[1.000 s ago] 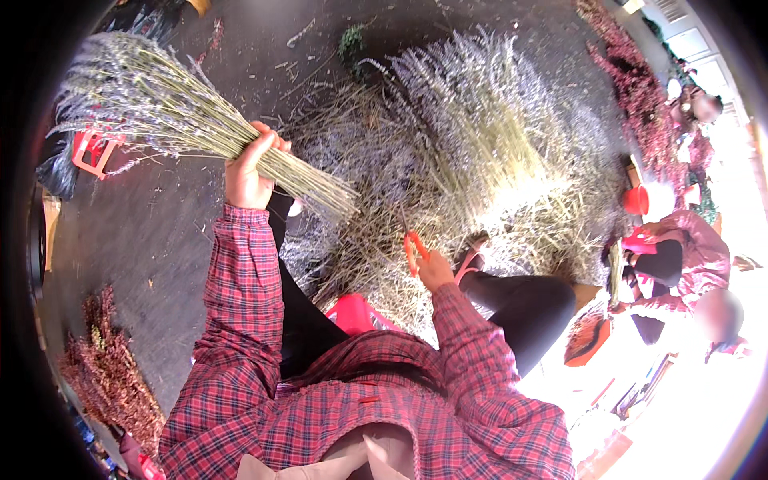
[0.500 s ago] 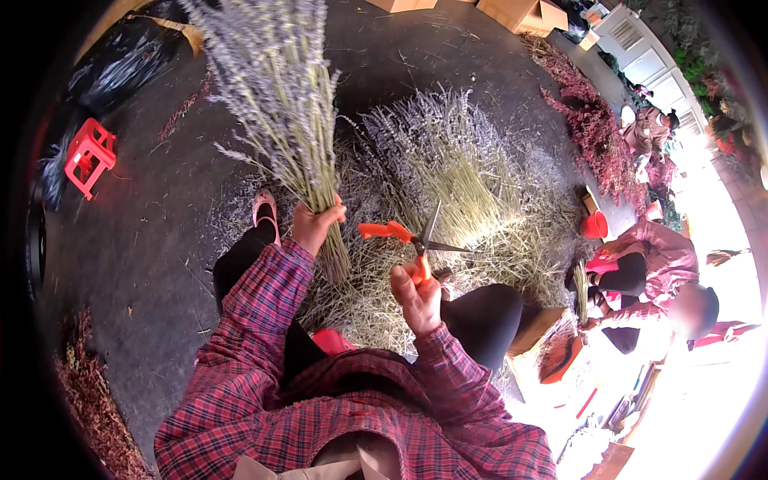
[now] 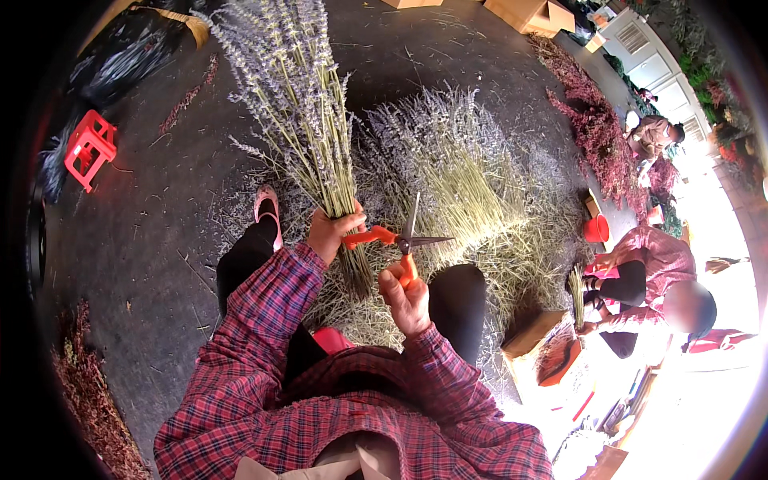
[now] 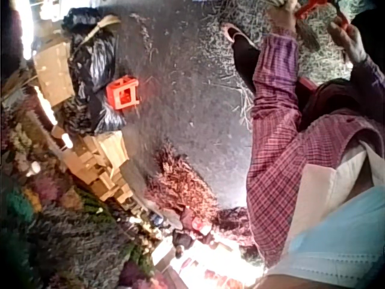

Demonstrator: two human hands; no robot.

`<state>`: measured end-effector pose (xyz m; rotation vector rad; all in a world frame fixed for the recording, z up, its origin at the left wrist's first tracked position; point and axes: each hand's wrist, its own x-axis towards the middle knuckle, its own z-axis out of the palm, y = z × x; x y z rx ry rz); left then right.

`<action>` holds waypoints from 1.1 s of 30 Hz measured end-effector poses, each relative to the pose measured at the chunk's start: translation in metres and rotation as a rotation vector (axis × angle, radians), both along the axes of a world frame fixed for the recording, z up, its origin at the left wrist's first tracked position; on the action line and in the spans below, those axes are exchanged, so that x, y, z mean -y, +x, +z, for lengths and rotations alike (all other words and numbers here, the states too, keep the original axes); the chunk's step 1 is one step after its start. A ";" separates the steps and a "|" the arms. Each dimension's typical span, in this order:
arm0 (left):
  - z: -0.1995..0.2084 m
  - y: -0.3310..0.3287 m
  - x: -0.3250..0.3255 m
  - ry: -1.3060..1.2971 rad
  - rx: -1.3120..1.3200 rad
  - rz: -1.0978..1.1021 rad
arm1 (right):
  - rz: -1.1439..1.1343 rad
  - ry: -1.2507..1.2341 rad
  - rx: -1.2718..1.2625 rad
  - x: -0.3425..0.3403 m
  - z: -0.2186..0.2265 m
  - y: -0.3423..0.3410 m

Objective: The person assembles a bunch of dried lavender by hand, aligns the stems, and trims the ends of the stems with scissors.

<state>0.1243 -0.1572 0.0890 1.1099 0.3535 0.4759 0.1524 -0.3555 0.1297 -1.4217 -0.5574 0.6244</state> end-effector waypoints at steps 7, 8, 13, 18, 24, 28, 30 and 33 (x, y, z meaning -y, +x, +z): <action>-0.007 0.005 0.011 -0.103 -0.014 0.003 | -0.090 0.002 0.251 -0.015 0.000 0.014; -0.002 0.005 0.013 -0.127 -0.045 -0.009 | -0.096 0.043 0.238 -0.016 0.000 0.014; 0.016 0.004 0.024 -0.208 -0.088 -0.033 | -0.006 0.285 0.178 -0.035 0.009 0.000; 0.003 0.008 0.022 -0.069 -0.020 -0.088 | -0.008 0.300 0.038 -0.056 0.013 -0.002; 0.016 0.000 -0.026 0.198 0.093 0.186 | -0.078 0.334 -0.051 -0.052 0.051 0.005; 0.039 -0.015 -0.073 0.123 0.275 0.433 | 0.008 0.189 -0.158 -0.021 0.036 0.005; 0.042 -0.025 -0.084 -0.111 0.335 0.456 | 0.040 0.008 -0.216 -0.013 0.023 -0.008; 0.035 -0.032 -0.102 -0.355 0.587 0.381 | 0.146 -0.161 -0.326 -0.011 -0.001 -0.036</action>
